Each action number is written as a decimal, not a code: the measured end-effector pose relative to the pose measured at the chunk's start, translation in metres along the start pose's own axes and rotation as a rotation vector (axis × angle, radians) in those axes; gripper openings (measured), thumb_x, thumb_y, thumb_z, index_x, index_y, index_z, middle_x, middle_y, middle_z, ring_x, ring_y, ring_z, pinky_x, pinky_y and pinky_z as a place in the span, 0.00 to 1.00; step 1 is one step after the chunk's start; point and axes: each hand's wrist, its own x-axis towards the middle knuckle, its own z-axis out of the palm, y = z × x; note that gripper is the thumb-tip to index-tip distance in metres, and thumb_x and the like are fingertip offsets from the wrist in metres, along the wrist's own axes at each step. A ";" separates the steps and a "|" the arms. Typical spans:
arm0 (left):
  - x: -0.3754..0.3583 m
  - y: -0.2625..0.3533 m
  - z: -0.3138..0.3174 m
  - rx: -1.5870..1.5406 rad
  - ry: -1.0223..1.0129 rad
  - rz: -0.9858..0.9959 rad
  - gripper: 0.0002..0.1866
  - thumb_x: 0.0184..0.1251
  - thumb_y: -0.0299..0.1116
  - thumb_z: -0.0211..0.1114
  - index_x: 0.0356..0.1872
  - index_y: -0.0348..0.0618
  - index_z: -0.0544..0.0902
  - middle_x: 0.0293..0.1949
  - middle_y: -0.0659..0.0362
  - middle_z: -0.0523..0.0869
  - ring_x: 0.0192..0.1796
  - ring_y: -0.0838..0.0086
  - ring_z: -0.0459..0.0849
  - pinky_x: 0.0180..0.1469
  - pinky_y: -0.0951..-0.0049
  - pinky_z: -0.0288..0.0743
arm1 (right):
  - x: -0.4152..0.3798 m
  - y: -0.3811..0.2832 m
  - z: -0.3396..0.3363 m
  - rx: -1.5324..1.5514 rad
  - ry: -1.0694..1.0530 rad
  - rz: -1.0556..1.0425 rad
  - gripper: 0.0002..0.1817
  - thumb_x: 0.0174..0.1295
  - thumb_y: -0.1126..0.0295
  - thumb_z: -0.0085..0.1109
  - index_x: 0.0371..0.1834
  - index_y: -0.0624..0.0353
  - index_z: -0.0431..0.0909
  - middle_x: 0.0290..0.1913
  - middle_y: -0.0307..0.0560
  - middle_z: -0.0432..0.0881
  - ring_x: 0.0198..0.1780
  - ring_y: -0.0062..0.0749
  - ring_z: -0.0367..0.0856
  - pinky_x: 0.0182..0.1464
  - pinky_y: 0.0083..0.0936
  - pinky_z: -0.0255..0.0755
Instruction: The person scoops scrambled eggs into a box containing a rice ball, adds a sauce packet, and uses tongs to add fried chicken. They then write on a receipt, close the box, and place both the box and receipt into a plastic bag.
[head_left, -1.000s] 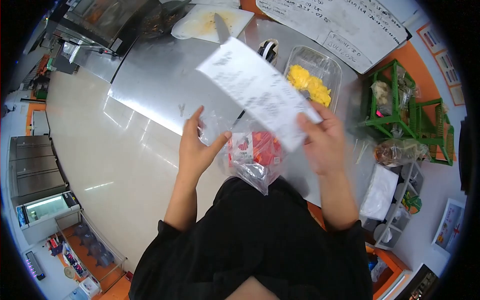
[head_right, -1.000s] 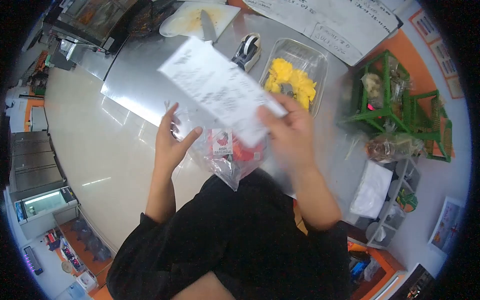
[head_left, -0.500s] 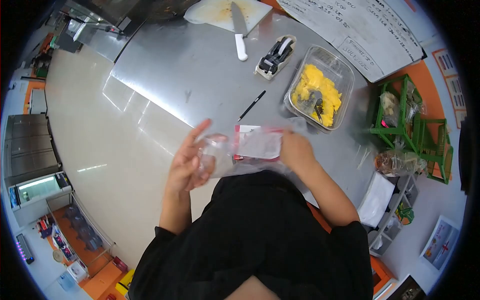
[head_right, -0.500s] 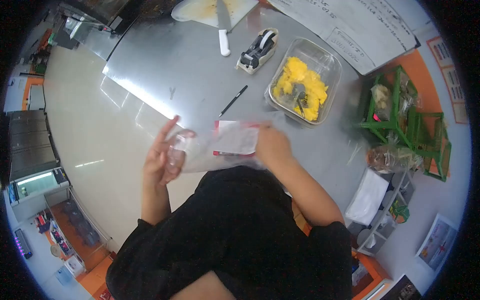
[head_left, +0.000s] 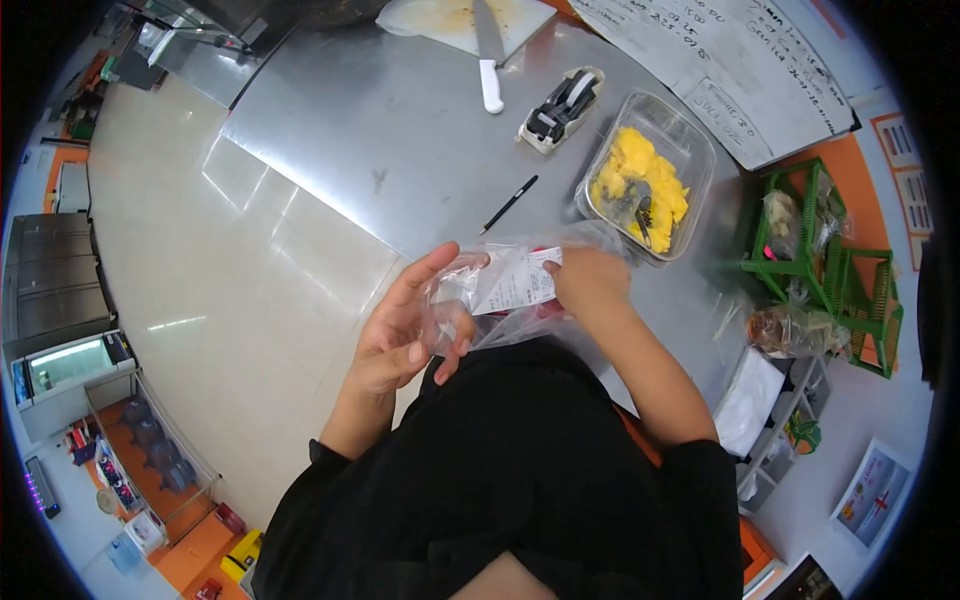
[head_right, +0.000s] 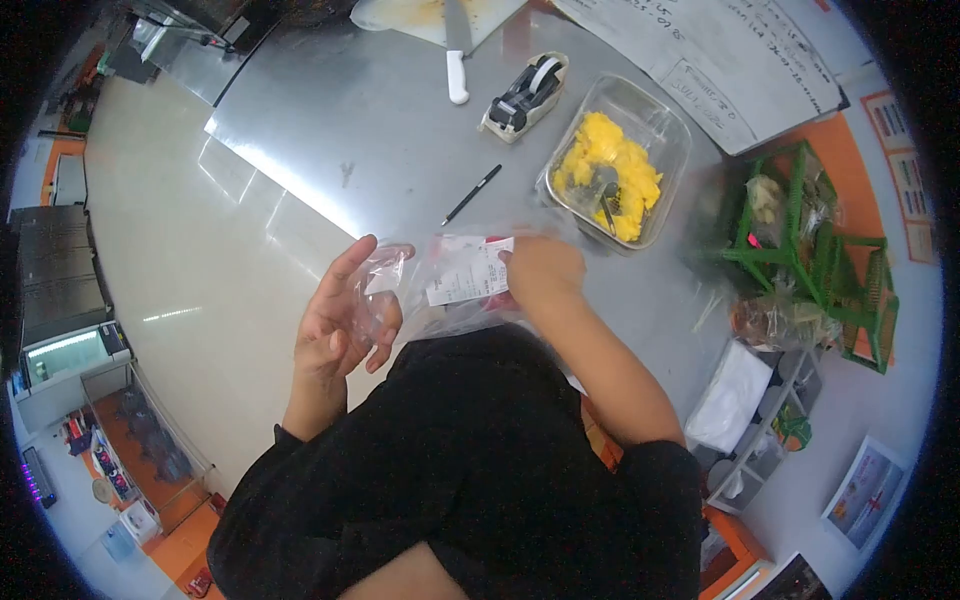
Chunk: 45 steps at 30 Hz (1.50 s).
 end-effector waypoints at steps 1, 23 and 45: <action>-0.002 0.000 -0.002 -0.012 -0.008 -0.006 0.47 0.64 0.39 0.69 0.77 0.33 0.51 0.72 0.38 0.60 0.41 0.65 0.80 0.22 0.78 0.76 | -0.006 0.001 -0.002 -0.051 0.028 0.031 0.25 0.67 0.50 0.54 0.54 0.61 0.80 0.48 0.60 0.85 0.42 0.51 0.87 0.43 0.44 0.79; -0.002 0.002 -0.002 0.101 0.074 -0.024 0.46 0.63 0.40 0.70 0.75 0.30 0.54 0.71 0.33 0.59 0.39 0.66 0.80 0.18 0.80 0.75 | -0.051 0.011 0.001 -0.135 -0.333 -0.426 0.26 0.60 0.51 0.64 0.56 0.58 0.79 0.70 0.64 0.68 0.47 0.56 0.85 0.49 0.42 0.79; 0.011 0.006 0.017 1.215 0.134 0.013 0.25 0.60 0.26 0.72 0.61 0.37 0.79 0.63 0.50 0.72 0.48 0.71 0.81 0.50 0.73 0.75 | -0.084 0.033 -0.074 -0.167 -0.001 -0.042 0.25 0.59 0.53 0.66 0.54 0.58 0.82 0.48 0.53 0.86 0.45 0.49 0.86 0.41 0.41 0.77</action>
